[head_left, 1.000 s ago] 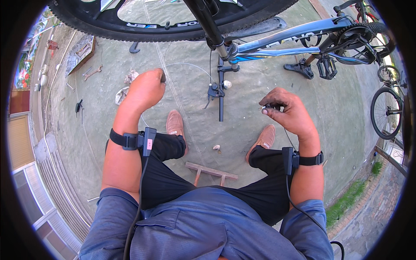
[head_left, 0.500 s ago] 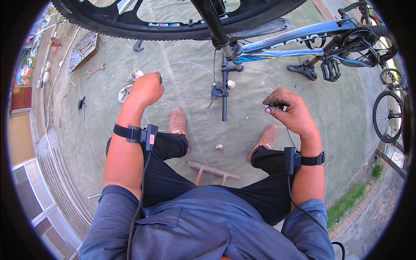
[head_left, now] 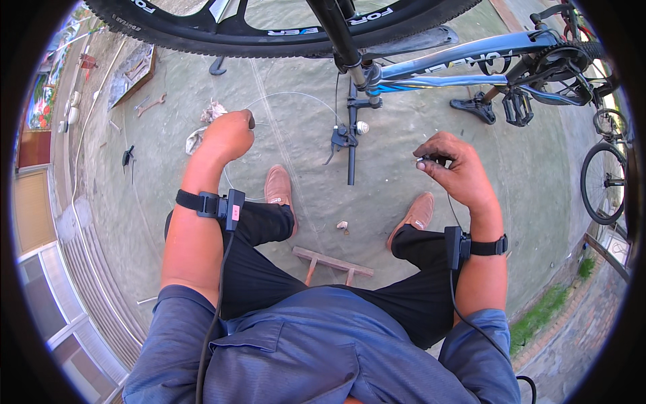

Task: The person picks up a small stool and sits down next to a bicycle, then threads a wire into a cable housing and prepares small metal components by hand.

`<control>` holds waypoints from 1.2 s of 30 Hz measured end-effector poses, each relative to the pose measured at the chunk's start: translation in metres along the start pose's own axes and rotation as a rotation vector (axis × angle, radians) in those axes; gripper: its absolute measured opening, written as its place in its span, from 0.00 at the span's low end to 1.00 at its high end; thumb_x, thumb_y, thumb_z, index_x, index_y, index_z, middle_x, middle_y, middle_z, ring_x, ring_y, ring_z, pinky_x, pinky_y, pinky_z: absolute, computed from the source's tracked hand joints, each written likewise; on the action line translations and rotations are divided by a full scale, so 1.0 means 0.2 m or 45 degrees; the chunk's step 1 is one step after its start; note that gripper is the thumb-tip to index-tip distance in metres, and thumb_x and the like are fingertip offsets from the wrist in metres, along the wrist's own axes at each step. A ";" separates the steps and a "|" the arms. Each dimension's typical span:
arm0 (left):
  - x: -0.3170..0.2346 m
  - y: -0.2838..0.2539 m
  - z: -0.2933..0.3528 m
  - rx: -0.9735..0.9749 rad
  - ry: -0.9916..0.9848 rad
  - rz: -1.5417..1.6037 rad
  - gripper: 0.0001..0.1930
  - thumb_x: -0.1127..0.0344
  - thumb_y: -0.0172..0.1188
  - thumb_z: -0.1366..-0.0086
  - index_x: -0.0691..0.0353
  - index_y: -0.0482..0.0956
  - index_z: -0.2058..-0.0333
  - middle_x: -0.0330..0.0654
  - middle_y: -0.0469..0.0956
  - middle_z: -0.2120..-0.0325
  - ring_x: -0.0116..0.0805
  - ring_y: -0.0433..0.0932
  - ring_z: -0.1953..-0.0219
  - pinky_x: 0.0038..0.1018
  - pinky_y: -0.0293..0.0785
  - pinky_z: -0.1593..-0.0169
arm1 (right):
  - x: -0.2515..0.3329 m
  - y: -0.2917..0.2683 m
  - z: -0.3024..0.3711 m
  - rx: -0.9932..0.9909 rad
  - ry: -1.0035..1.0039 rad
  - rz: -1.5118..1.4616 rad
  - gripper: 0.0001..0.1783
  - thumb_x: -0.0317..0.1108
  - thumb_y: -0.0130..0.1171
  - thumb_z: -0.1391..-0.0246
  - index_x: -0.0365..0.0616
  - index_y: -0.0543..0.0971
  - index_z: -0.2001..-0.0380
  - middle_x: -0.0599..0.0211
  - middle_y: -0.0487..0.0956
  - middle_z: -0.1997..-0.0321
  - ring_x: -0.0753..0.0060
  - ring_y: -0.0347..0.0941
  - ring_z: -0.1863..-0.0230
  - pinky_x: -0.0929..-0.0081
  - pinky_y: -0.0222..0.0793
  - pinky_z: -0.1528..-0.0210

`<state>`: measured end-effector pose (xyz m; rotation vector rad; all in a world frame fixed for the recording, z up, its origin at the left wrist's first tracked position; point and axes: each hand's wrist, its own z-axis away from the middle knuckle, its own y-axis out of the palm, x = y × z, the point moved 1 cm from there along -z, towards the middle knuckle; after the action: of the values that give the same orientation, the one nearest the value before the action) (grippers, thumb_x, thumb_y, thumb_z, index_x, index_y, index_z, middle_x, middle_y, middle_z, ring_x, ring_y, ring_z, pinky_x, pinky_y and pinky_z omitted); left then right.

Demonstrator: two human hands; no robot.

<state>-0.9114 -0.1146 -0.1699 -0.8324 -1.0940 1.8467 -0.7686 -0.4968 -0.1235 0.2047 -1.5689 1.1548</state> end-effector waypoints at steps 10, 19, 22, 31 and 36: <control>-0.10 0.08 0.01 0.014 0.198 0.092 0.12 0.72 0.54 0.43 0.65 0.80 0.61 0.57 0.82 0.66 0.58 0.80 0.59 0.45 0.75 0.55 | 0.01 0.01 -0.01 -0.030 0.130 0.010 0.13 0.25 0.69 0.51 0.39 0.84 0.60 0.65 0.80 0.63 0.71 0.76 0.64 0.73 0.73 0.59; -0.25 0.15 0.04 0.170 0.257 0.015 0.13 0.75 0.52 0.44 0.63 0.81 0.60 0.55 0.82 0.63 0.56 0.80 0.58 0.45 0.75 0.55 | 0.00 0.01 -0.01 -0.045 0.179 0.065 0.13 0.27 0.71 0.52 0.40 0.84 0.61 0.66 0.82 0.63 0.73 0.76 0.66 0.74 0.74 0.60; -0.28 0.22 0.04 0.224 0.370 0.027 0.13 0.74 0.55 0.44 0.62 0.80 0.59 0.53 0.82 0.60 0.54 0.80 0.56 0.45 0.75 0.54 | 0.01 0.03 -0.01 -0.042 0.151 0.042 0.12 0.28 0.72 0.52 0.40 0.84 0.62 0.65 0.82 0.64 0.72 0.77 0.68 0.74 0.74 0.62; -0.61 0.24 0.19 0.165 0.794 0.776 0.13 0.66 0.63 0.38 0.65 0.77 0.58 0.49 0.81 0.61 0.47 0.81 0.57 0.37 0.77 0.53 | 0.00 0.18 0.00 0.042 -0.091 -0.097 0.13 0.26 0.74 0.55 0.39 0.81 0.67 0.67 0.77 0.69 0.73 0.75 0.67 0.75 0.72 0.65; -0.76 0.26 0.32 0.500 0.600 1.358 0.15 0.61 0.65 0.35 0.68 0.76 0.59 0.47 0.82 0.68 0.36 0.82 0.62 0.31 0.77 0.56 | 0.03 0.26 0.01 0.083 -0.161 -0.175 0.13 0.25 0.74 0.55 0.40 0.81 0.66 0.70 0.76 0.69 0.76 0.74 0.67 0.76 0.71 0.65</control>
<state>-0.9120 -0.2872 -0.1717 -1.6734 0.1050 2.3602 -0.8070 -0.4697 -0.1476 0.4296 -1.6017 1.1033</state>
